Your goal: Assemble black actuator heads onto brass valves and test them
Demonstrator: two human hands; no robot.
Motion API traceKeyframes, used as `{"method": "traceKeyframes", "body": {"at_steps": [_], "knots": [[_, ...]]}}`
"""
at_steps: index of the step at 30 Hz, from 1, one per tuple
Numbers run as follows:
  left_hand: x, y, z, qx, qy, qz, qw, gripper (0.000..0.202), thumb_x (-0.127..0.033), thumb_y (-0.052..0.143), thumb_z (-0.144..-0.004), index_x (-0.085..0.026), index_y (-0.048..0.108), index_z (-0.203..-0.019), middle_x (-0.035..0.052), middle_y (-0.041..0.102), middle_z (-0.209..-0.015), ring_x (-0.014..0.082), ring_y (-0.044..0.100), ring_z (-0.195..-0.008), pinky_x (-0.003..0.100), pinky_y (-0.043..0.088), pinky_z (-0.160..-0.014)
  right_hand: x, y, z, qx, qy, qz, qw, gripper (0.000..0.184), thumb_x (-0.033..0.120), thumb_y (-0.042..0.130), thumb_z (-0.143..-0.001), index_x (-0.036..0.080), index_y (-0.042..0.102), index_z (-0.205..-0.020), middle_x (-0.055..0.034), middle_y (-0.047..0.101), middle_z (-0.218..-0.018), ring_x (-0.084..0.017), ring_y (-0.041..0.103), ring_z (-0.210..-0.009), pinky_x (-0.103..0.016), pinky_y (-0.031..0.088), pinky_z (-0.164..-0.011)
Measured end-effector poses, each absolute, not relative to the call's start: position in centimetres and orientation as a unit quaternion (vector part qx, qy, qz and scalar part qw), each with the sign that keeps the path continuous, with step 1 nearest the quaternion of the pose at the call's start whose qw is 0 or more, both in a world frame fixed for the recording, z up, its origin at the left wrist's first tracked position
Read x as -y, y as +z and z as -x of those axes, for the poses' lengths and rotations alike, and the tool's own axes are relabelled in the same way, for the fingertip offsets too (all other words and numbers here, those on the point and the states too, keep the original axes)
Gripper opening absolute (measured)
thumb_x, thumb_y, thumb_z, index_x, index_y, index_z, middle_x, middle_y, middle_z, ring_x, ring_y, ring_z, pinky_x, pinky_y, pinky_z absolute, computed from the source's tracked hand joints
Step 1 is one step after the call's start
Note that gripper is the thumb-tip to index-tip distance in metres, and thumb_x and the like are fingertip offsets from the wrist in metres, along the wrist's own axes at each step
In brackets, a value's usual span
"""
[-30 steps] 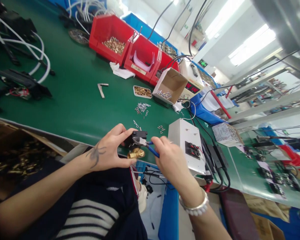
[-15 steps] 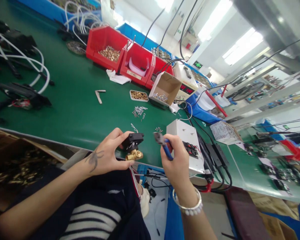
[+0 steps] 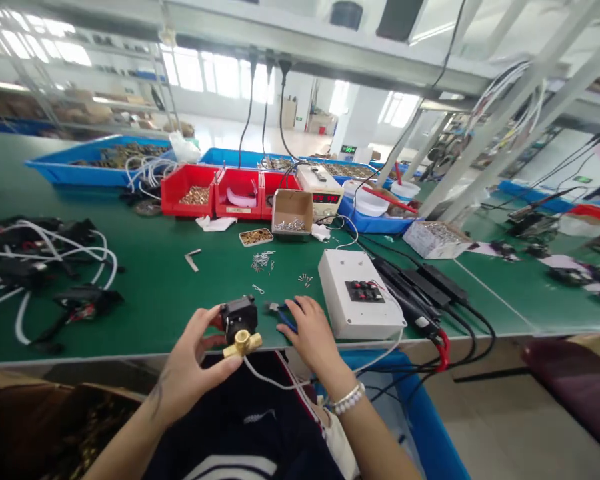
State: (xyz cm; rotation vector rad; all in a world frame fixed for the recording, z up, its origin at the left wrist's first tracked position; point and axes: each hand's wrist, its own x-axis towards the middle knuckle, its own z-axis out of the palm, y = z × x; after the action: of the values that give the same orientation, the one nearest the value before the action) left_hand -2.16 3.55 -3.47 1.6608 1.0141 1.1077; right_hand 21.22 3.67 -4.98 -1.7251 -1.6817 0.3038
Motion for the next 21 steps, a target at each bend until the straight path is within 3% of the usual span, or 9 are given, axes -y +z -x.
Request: {"method": "traceKeyframes", "body": {"at_steps": [3,6,7,9,11,16,21], "knots": [[-2.0,-2.5,2.3,-0.379,0.469,-0.697,0.389,0.057,-0.025,0.07,-0.077,-0.027,0.052,-0.132,0.0034,0.053,-0.113,0.0211,0.063,-0.105,0.038,0.063,-0.091,-2.4,-5.2,-19.6,0.633,0.161,0.635,0.411,0.047,0.055,0.066,-0.087,0.022,0.067,-0.121,-0.018,0.063,-0.134,-0.036,0.054,-0.132,-0.061,0.04,-0.112],[-0.3,-2.0,1.7,-0.348,0.497,-0.72,0.337,0.068,-0.021,0.07,-0.078,-0.032,0.044,-0.141,0.0048,0.049,-0.122,0.0219,0.062,-0.112,0.038,0.062,-0.093,0.4,-3.8,-16.7,0.594,0.251,0.568,0.512,0.054,0.055,0.029,-0.104,0.024,0.047,-0.144,-0.0136,0.064,-0.135,-0.023,0.061,-0.126,-0.045,0.05,-0.106],[0.2,-1.9,1.4,-0.344,0.497,-0.73,0.32,0.071,-0.021,0.07,-0.079,-0.032,0.041,-0.143,0.0056,0.048,-0.125,0.0225,0.062,-0.113,0.039,0.062,-0.093,1.4,-3.1,-15.6,0.55,0.311,0.51,0.583,0.054,0.053,0.023,-0.105,0.025,0.045,-0.146,-0.013,0.063,-0.137,-0.022,0.061,-0.127,-0.043,0.05,-0.106],[1.4,-1.6,0.9,-0.333,0.477,-0.759,0.292,0.077,-0.024,0.073,-0.079,-0.031,0.037,-0.147,0.008,0.047,-0.128,0.0247,0.062,-0.115,0.041,0.061,-0.095,3.2,-1.7,-13.9,0.491,0.358,0.443,0.659,0.05,0.052,0.029,-0.105,0.028,0.051,-0.142,-0.0098,0.061,-0.139,-0.023,0.059,-0.127,-0.041,0.047,-0.108],[2.4,-1.2,0.7,-0.316,0.454,-0.783,0.284,0.076,-0.033,0.073,-0.083,-0.028,0.034,-0.149,0.0108,0.048,-0.131,0.027,0.062,-0.117,0.042,0.061,-0.095,4.5,-0.5,-13.0,0.463,0.329,0.429,0.703,0.044,0.05,0.034,-0.104,0.028,0.059,-0.133,-0.0082,0.062,-0.133,-0.024,0.059,-0.123,-0.042,0.045,-0.108],[3.5,0.2,0.8,-0.289,0.422,-0.811,0.284,0.064,-0.055,0.055,-0.095,-0.028,0.037,-0.15,0.0117,0.056,-0.129,0.0273,0.064,-0.114,0.039,0.061,-0.09,5.9,1.1,-13.5,0.486,0.243,0.445,0.712,0.04,0.046,0.033,-0.103,0.028,0.062,-0.125,-0.0072,0.061,-0.124,-0.026,0.057,-0.118,-0.044,0.044,-0.104],[3.6,1.3,0.6,-0.297,0.441,-0.807,0.257,0.047,-0.041,0.059,-0.097,-0.03,0.047,-0.141,0.0064,0.061,-0.119,0.0214,0.066,-0.105,0.031,0.059,-0.087,6.9,1.4,-13.9,0.518,0.197,0.441,0.706,0.039,0.045,0.034,-0.103,0.031,0.06,-0.127,-0.0065,0.055,-0.13,-0.027,0.052,-0.121,-0.044,0.046,-0.1]]}}
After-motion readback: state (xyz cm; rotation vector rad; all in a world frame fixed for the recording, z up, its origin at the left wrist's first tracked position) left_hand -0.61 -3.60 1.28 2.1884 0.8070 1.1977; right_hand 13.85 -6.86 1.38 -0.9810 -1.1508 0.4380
